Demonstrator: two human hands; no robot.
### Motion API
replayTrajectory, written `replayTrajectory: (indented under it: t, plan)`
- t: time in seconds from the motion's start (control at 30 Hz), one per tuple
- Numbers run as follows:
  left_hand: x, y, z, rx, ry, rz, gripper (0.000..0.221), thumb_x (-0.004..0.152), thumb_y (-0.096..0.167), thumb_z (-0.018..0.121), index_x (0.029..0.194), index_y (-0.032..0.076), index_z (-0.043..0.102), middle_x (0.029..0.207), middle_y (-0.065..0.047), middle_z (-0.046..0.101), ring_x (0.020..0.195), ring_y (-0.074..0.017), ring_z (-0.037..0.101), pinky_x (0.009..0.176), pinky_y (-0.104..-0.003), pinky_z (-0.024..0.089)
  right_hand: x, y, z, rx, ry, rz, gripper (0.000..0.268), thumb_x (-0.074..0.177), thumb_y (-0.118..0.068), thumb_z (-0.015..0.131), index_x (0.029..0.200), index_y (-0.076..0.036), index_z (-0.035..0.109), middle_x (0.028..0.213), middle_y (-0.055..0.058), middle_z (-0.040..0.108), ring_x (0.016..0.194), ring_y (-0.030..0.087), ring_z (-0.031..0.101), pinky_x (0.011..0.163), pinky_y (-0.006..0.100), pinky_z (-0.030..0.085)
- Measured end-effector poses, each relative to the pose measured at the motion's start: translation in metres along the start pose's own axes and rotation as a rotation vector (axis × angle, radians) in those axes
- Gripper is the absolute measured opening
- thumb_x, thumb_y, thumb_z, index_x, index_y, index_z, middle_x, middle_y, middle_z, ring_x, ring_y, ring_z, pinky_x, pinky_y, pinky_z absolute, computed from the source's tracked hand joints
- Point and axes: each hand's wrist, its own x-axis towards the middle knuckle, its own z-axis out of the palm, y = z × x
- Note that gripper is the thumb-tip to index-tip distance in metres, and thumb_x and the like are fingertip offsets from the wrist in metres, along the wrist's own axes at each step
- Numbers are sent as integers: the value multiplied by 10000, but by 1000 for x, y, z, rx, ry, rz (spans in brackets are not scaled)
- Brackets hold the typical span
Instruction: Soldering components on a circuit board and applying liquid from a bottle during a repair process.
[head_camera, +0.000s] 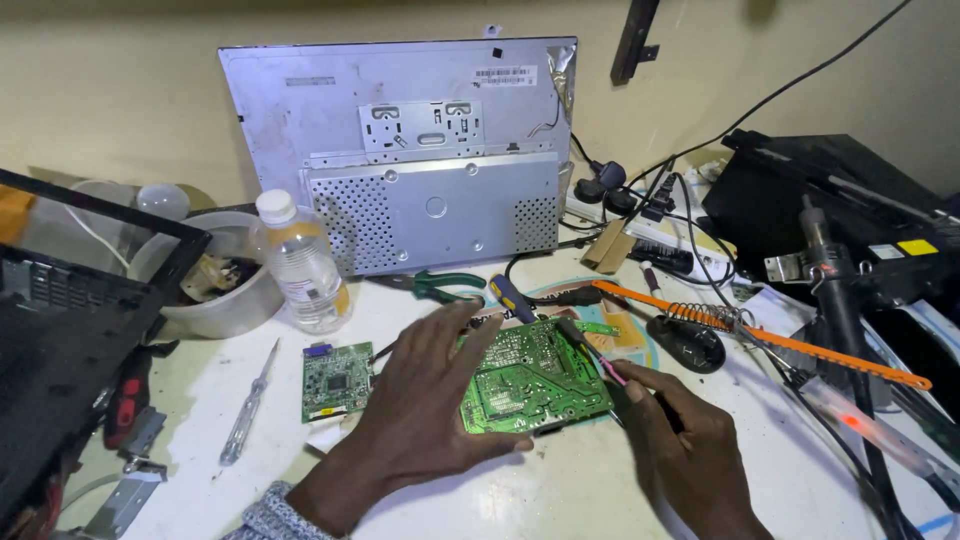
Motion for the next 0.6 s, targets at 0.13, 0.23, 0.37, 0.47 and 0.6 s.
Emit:
replayTrajectory:
  t: [0.13,0.23,0.37,0.47,0.6]
  plan:
    - [-8,-6,24,29,-95,-125,1228,711,840,735,1594,96,319,1509,-190,422,1359,-378,385,1122,-523,282,2,10,9,-119,77,-190,311,902,-274,643,1167,-282,807,1197,-69,816,1032,83,777,722,283,567]
    - [-3,4,19,-59,-7,-107,1117,708,685,822,1521,37,412,1347,-170,512,1226,-346,457,1044,-482,403,-23,-5,24,-223,91,-412,328,922,-313,626,1200,-225,775,716,20,828,413,154,652,380,362,513]
    - [-2,8,14,-134,-54,-155,1096,704,614,844,1536,60,393,1372,-153,485,1281,-325,425,1061,-477,400,-18,-2,27,-106,129,-675,308,882,-199,693,1171,-135,779,1091,29,828,899,148,829,717,306,640]
    - [-2,10,12,-172,-29,-154,1046,696,573,852,1508,74,420,1349,-136,500,1263,-310,436,1068,-459,399,-1,11,25,-331,243,-392,256,899,-311,709,1139,-301,795,954,-48,828,645,141,757,519,369,553]
    - [-1,10,11,-182,-59,-207,1132,671,589,871,1556,110,354,1422,-145,460,1325,-331,395,1095,-498,369,-36,-31,32,-111,80,-482,296,875,-191,688,1149,-126,780,849,62,843,546,147,766,451,307,613]
